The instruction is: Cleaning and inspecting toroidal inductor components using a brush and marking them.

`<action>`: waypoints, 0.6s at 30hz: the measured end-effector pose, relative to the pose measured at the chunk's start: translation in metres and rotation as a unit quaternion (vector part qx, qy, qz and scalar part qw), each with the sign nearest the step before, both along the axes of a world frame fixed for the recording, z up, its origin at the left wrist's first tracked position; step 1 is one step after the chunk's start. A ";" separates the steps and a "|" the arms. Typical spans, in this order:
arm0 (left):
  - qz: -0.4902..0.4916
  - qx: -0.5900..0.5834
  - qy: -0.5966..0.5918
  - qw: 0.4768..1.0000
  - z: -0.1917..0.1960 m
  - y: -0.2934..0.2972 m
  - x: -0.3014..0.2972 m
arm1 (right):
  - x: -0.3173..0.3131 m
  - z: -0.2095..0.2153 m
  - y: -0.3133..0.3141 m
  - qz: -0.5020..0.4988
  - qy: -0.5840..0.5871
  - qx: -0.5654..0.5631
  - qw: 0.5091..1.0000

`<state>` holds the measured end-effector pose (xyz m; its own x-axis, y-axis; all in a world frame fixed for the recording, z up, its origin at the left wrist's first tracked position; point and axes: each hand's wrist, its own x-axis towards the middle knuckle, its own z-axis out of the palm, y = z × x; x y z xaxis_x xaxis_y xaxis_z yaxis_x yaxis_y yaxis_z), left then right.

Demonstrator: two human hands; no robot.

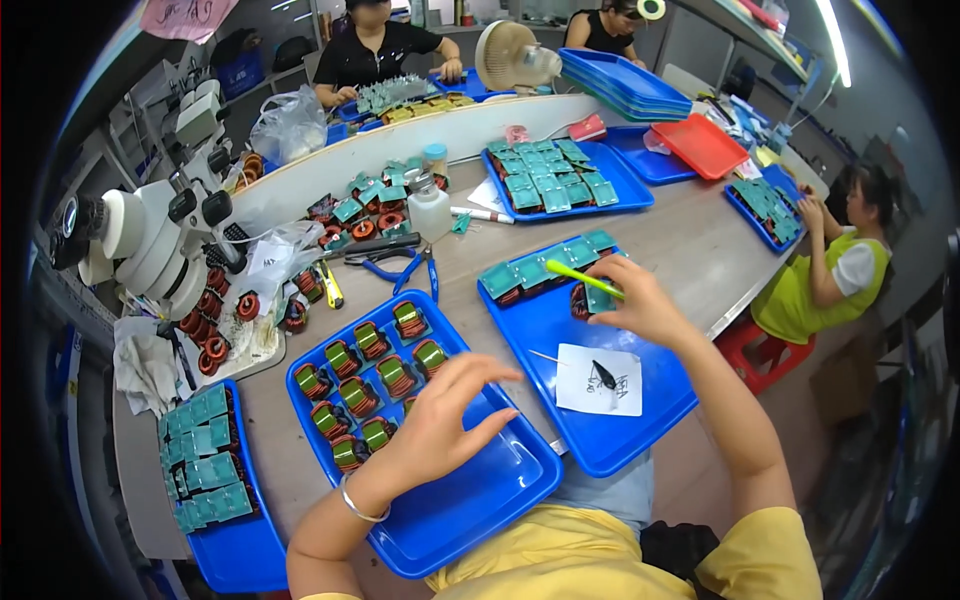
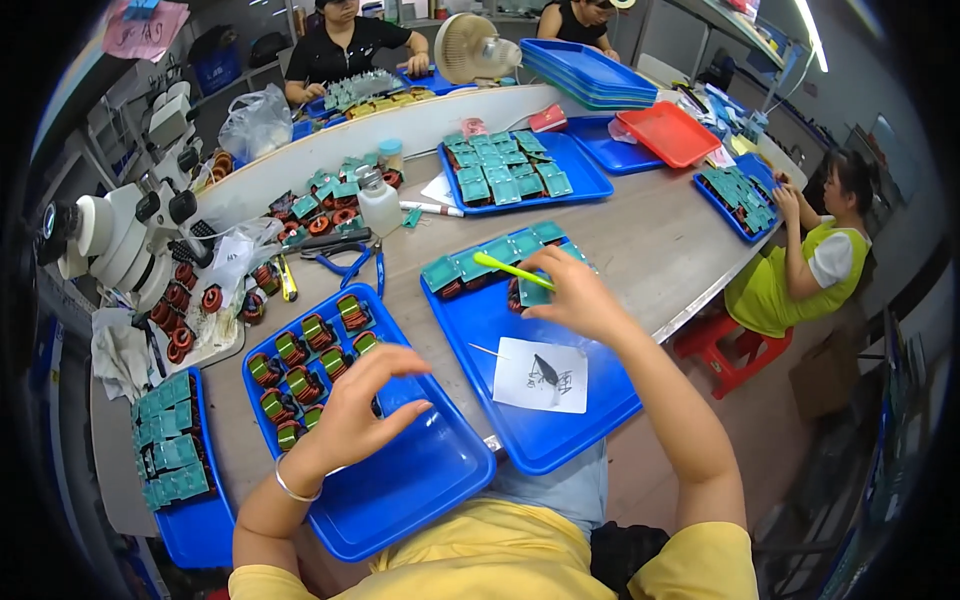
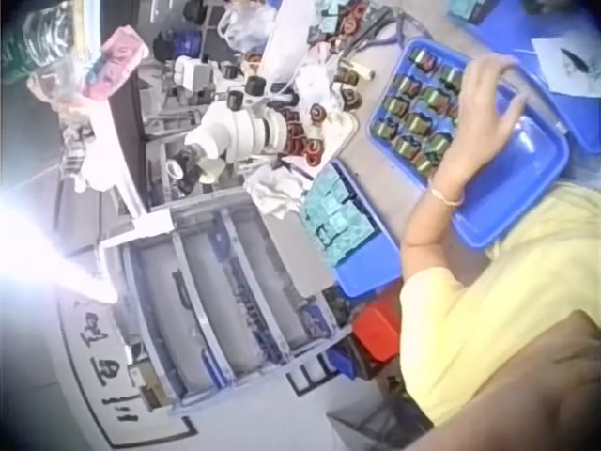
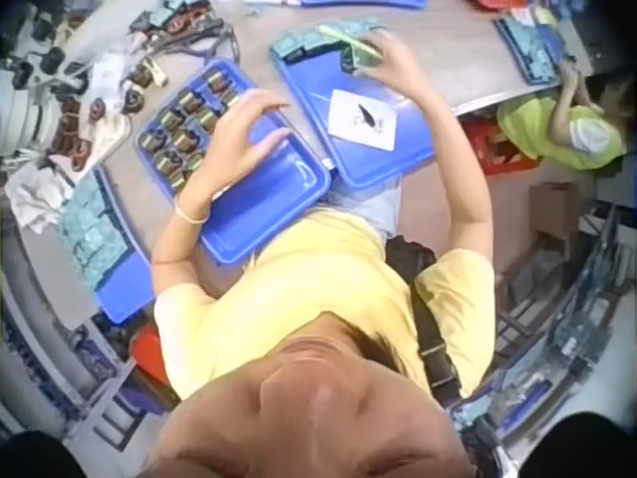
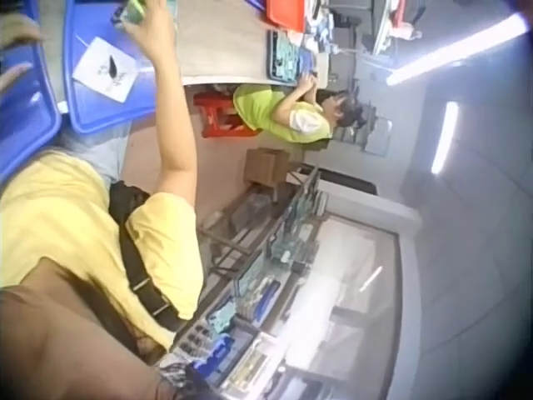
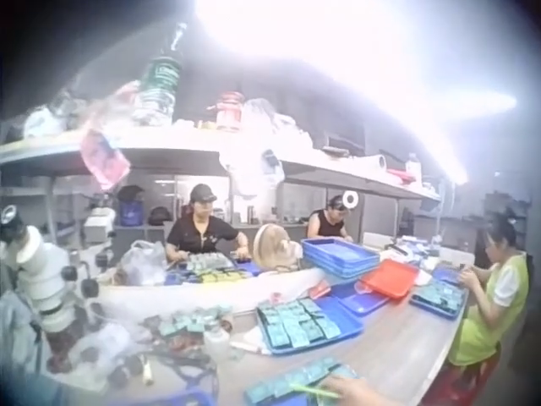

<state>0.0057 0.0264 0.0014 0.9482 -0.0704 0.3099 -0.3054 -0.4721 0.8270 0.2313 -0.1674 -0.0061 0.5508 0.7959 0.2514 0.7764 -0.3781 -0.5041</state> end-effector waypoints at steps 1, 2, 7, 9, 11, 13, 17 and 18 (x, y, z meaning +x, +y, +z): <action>0.050 0.056 -0.059 0.995 0.001 0.002 -0.005 | -0.017 0.018 0.005 0.009 0.006 -0.003 1.000; 0.090 0.117 -0.109 0.983 0.002 0.000 0.001 | -0.025 0.030 0.003 0.041 0.142 0.008 0.989; 0.045 0.055 -0.094 0.993 0.009 0.001 -0.001 | -0.061 0.037 0.009 0.242 0.341 0.060 0.906; 0.005 0.108 -0.119 0.987 0.018 -0.002 -0.003 | -0.078 0.031 0.014 0.296 0.384 0.100 0.869; -0.057 0.104 -0.110 0.987 0.019 -0.001 -0.003 | -0.088 0.037 0.014 0.299 0.404 0.057 0.863; -0.060 0.113 -0.113 0.985 0.021 0.002 -0.005 | -0.097 0.033 0.010 0.242 0.427 0.078 0.868; -0.018 0.077 -0.095 0.992 0.015 -0.001 -0.014 | -0.100 0.035 -0.014 0.183 0.175 0.131 0.959; 0.001 0.083 -0.102 0.991 0.014 -0.002 -0.015 | -0.109 0.036 -0.021 0.184 0.178 0.131 0.958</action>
<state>-0.0091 0.0245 0.0151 0.8669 -0.1346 0.4799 -0.4576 -0.5968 0.6592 0.1227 -0.1884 0.0303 0.3326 0.8877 0.3184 0.5945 0.0647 -0.8015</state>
